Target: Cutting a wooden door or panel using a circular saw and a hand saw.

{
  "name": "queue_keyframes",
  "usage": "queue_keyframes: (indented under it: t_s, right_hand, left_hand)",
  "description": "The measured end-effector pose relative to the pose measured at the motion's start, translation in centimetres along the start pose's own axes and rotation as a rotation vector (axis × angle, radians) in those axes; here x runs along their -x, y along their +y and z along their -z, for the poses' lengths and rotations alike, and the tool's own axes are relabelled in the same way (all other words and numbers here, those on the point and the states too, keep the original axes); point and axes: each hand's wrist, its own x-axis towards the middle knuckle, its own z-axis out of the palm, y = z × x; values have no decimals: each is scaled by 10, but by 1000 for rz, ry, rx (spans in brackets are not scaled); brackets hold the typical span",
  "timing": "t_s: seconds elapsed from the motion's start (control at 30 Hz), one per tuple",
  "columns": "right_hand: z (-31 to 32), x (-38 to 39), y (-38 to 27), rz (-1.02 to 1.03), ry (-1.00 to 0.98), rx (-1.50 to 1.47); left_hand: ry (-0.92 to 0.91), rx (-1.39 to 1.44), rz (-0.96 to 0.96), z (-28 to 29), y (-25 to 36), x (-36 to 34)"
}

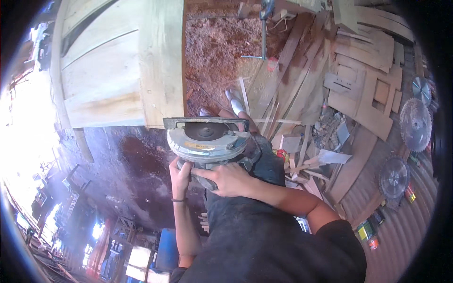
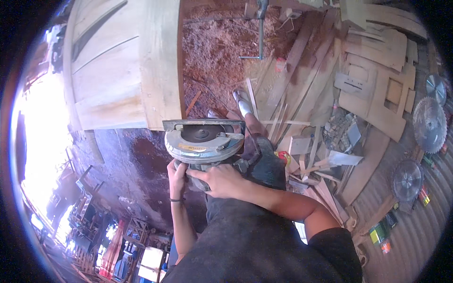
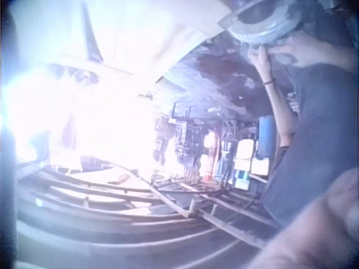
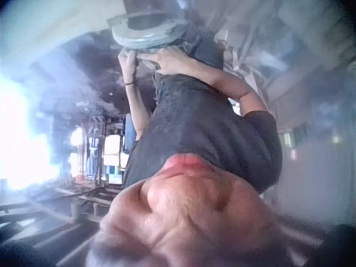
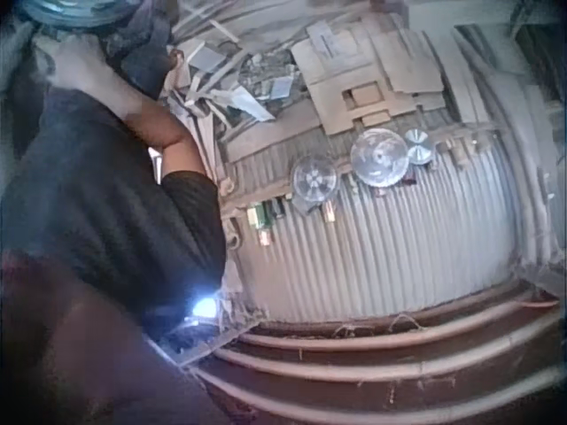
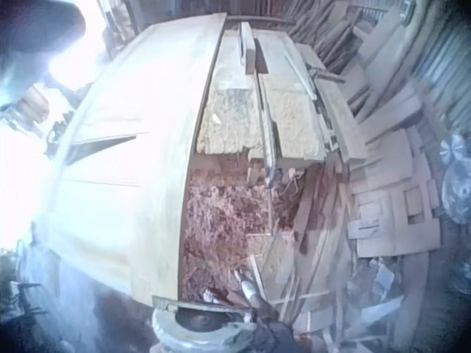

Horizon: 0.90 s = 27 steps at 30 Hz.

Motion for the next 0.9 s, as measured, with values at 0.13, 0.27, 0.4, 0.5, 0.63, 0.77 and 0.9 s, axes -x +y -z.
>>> queue_keyframes:
  t_s: [0.13,0.27,0.4,0.5,0.63,0.77,0.9]
  right_hand:
    - [-1,0,2,-11,-40,32]
    - [2,1,1,-47,-73,35]
    - [-3,0,7,10,-29,59]
    - [-1,0,5,24,-28,80]
    - [2,0,1,15,-21,87]
    - [0,-1,3,-3,-32,90]
    - [-4,-1,5,8,-30,100]
  left_hand:
    - [28,-26,5,0,-4,2]
    - [29,-67,18,-3,2,2]
    - [41,-83,-7,-2,-4,-2]
    - [15,-117,-41,-1,-10,-6]
    - [23,-108,-27,-2,-6,-4]
    - [38,-101,-12,-3,-1,-4]
    - [44,-140,-2,-2,-3,-5]
